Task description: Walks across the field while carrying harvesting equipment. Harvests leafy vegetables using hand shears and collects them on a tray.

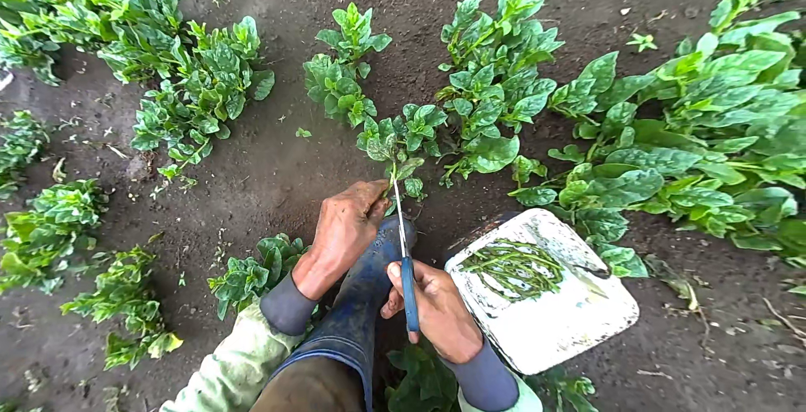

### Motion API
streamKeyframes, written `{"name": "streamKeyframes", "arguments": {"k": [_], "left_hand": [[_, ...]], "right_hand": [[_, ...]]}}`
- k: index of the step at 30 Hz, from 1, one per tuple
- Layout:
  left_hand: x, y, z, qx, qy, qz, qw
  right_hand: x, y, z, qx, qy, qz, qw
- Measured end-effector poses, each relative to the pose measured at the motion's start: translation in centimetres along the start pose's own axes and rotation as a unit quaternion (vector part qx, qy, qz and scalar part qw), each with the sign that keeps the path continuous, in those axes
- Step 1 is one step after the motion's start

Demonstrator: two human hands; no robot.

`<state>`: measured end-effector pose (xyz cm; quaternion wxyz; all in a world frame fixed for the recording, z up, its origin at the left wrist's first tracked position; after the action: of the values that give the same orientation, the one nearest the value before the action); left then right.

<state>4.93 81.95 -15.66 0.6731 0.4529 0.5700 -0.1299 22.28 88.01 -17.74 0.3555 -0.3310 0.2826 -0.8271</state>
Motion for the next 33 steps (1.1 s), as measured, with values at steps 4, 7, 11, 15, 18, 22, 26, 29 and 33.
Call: {"name": "streamKeyframes", "arguments": {"k": [4,7,11,15,18,22,26,29,33], "left_hand": [[0.2,0.1,0.0,-0.003,-0.011,0.037,0.999],[0.4,-0.2,0.0,-0.033,-0.027,0.097,0.994],[0.6,-0.4,0.0,-0.134,-0.076,0.285,0.946],[0.3,-0.9,0.1,-0.184,-0.096,0.379,0.902],[0.1,-1.1,0.1,-0.184,-0.100,0.383,0.900],[0.1,-0.8,0.2,-0.172,-0.098,0.377,0.905],[0.1,-0.6,0.3,-0.152,-0.093,0.363,0.915],[0.1,-0.6,0.3,-0.154,-0.086,0.368,0.913],[0.0,-0.8,0.1,-0.159,-0.086,0.379,0.907]], "right_hand": [[-0.1,-0.2,-0.1,0.008,-0.006,-0.030,1.000],[0.0,-0.1,0.0,0.011,-0.008,-0.060,0.998],[0.2,0.4,0.3,0.006,-0.041,-0.138,0.990],[0.0,0.9,1.2,0.011,-0.202,-0.299,0.933],[0.3,0.6,1.6,0.023,-0.260,-0.334,0.906],[0.8,0.0,1.3,0.030,-0.251,-0.367,0.895],[1.0,-0.5,1.0,0.025,-0.239,-0.374,0.896],[1.3,-0.6,0.9,0.026,-0.233,-0.396,0.888],[1.7,-0.4,1.0,0.020,-0.221,-0.404,0.888]]}}
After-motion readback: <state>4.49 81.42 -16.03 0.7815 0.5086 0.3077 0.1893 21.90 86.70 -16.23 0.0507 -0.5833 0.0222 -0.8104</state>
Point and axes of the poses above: each hand's wrist, its own z-axis away from the middle knuckle, its own x-axis out of the palm, y = z × x, the point moved 4 cm from there along -z, towards the middle knuckle, and after that the axes turned 10 degrees about -z, right-handed, at the moved point
